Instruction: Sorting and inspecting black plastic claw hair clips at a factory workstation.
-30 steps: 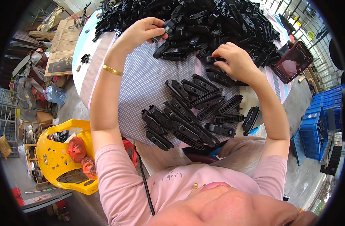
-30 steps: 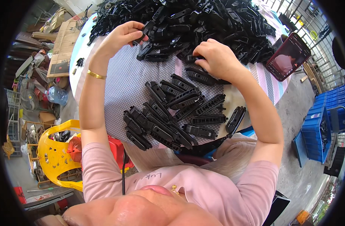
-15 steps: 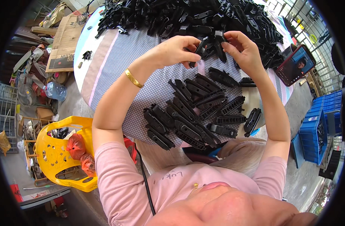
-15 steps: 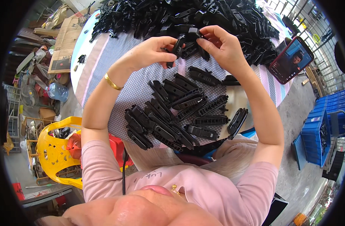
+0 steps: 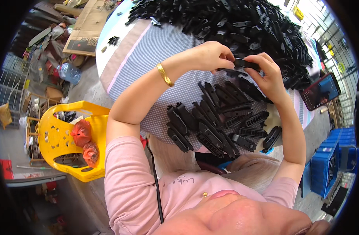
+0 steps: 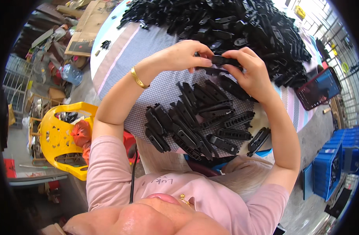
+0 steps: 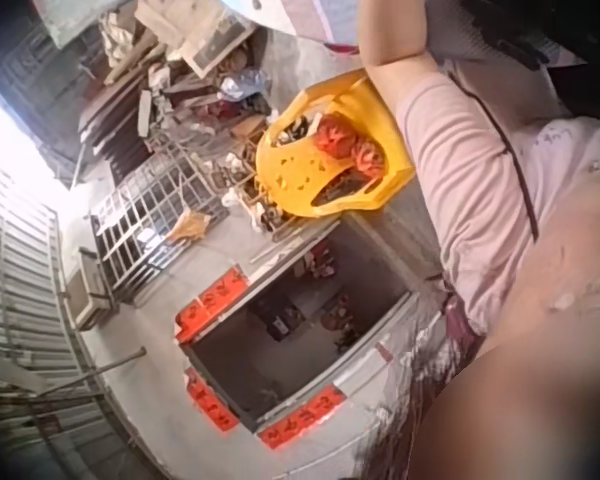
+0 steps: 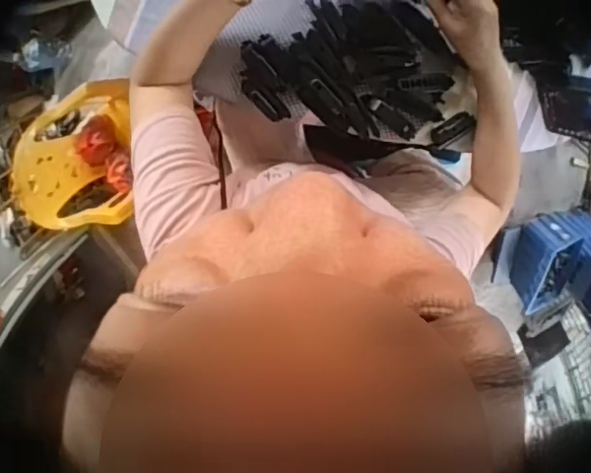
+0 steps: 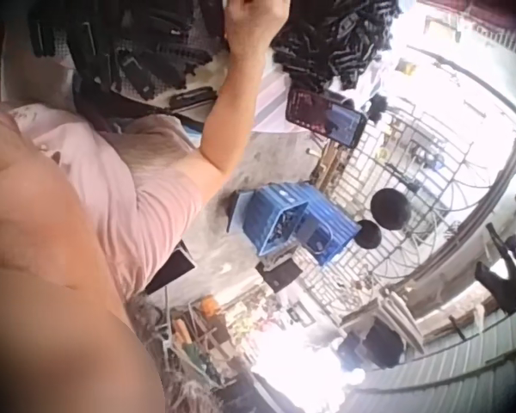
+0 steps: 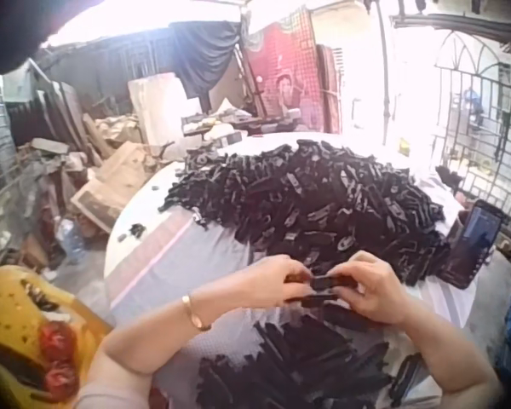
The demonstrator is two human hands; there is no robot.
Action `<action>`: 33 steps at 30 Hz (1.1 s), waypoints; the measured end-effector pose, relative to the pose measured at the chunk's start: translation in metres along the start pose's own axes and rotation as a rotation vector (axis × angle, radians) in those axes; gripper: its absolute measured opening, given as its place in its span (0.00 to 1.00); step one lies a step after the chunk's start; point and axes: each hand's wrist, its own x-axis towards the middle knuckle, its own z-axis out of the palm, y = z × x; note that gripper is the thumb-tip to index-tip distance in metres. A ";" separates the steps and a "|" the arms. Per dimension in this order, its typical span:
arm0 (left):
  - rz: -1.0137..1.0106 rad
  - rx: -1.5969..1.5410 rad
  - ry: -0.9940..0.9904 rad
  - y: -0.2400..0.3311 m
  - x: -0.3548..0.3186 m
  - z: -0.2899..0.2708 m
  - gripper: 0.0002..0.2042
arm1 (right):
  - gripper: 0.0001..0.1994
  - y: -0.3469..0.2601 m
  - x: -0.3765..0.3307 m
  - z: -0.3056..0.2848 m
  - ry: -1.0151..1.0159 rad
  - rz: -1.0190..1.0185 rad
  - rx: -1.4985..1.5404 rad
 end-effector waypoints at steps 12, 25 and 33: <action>-0.718 1.065 1.054 -0.190 -0.086 -0.226 0.24 | 0.12 -0.002 0.006 0.004 0.036 -0.022 0.067; -0.052 1.087 0.824 -0.088 -0.043 -0.114 0.09 | 0.16 0.002 0.001 0.005 0.100 0.052 0.140; 0.088 -0.399 0.255 0.017 0.023 0.016 0.12 | 0.12 0.007 -0.002 0.000 0.172 0.059 0.182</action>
